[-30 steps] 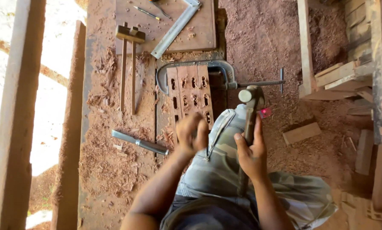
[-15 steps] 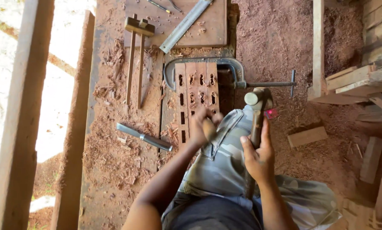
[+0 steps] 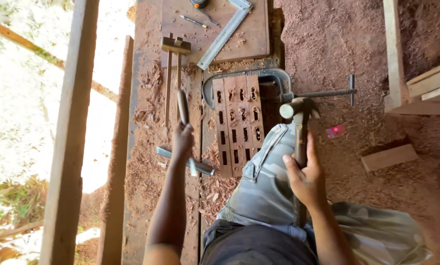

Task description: Using a hammer and chisel to carve out rectangular holes in a wooden block.

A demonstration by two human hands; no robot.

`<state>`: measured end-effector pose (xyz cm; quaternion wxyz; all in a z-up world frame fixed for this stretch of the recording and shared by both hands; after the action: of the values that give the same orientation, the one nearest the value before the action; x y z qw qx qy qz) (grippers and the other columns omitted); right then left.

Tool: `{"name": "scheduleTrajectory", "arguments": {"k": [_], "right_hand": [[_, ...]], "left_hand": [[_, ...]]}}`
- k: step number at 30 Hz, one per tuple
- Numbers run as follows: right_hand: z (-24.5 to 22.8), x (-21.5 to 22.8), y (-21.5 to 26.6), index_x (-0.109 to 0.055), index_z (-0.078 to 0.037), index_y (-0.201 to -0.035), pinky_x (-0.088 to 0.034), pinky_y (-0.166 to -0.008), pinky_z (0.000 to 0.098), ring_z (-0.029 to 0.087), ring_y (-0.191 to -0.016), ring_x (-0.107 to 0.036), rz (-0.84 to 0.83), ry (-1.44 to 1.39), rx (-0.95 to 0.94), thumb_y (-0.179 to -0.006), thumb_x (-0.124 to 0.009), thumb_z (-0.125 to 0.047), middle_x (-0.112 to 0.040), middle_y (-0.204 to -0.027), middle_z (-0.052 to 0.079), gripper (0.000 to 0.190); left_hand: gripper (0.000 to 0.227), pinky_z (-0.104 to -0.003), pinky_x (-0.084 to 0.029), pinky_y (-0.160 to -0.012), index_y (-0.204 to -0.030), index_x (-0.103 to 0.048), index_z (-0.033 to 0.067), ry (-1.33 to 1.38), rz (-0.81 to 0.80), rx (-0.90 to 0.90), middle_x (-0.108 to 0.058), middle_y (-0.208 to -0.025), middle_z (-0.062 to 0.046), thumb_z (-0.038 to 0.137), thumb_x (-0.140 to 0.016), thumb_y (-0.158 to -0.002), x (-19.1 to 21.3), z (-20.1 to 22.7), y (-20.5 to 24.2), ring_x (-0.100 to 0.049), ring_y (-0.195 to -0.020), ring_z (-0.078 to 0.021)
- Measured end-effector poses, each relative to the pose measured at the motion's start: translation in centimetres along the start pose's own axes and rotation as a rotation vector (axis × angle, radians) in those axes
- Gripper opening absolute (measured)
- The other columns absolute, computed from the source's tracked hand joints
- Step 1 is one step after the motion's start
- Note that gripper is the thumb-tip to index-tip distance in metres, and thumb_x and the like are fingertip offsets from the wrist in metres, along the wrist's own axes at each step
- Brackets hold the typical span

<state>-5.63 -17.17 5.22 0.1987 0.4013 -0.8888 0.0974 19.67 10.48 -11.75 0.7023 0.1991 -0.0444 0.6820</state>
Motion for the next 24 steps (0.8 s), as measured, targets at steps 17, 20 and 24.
{"name": "scheduleTrajectory", "arguments": {"k": [17, 20, 24], "right_hand": [[-0.5, 0.2, 0.0, -0.042, -0.003, -0.158, -0.054, -0.074, 0.0475, 0.035, -0.085, -0.070, -0.027, 0.004, 0.073, -0.089, -0.075, -0.015, -0.068, -0.093, 0.020, 0.078], [-0.1, 0.3, 0.0, -0.041, -0.004, -0.160, -0.054, -0.074, 0.0470, 0.033, -0.082, -0.068, -0.045, -0.041, 0.055, -0.091, -0.074, -0.013, -0.067, -0.091, 0.018, 0.077], [0.1, 0.0, -0.1, -0.043, -0.003, -0.158, -0.053, -0.074, 0.0467, 0.034, -0.085, -0.070, -0.019, -0.004, 0.085, -0.090, -0.076, -0.015, -0.068, -0.093, 0.019, 0.077]], "left_hand": [[0.026, -0.044, -0.056, -0.089, -0.108, -0.077, 0.0256, -0.882, 0.009, -0.294, -0.071, -0.096, -0.001, 0.024, -0.060, -0.088, -0.1, -9.4, 1.7, -0.071, -0.099, -0.0269], [0.025, -0.042, -0.050, -0.096, -0.103, -0.077, 0.0296, -1.030, -0.253, -0.532, -0.075, -0.100, 0.002, 0.022, -0.063, -0.083, 3.3, -9.4, 4.3, -0.069, -0.104, -0.0240], [0.052, -0.040, -0.045, -0.097, -0.122, -0.067, 0.0323, -1.283, -0.487, -0.605, -0.064, -0.119, 0.004, 0.019, -0.067, -0.072, 5.3, -8.8, 8.5, -0.056, -0.119, -0.0210]]}}
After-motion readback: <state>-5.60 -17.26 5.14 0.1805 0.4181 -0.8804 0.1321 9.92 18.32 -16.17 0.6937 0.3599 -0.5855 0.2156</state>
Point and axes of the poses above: each hand's wrist, its own y-axis away from the middle knuckle, its own x-axis out of the back of the hand, z = x × y, the point moved 2 cm from there along -y, towards the middle knuckle
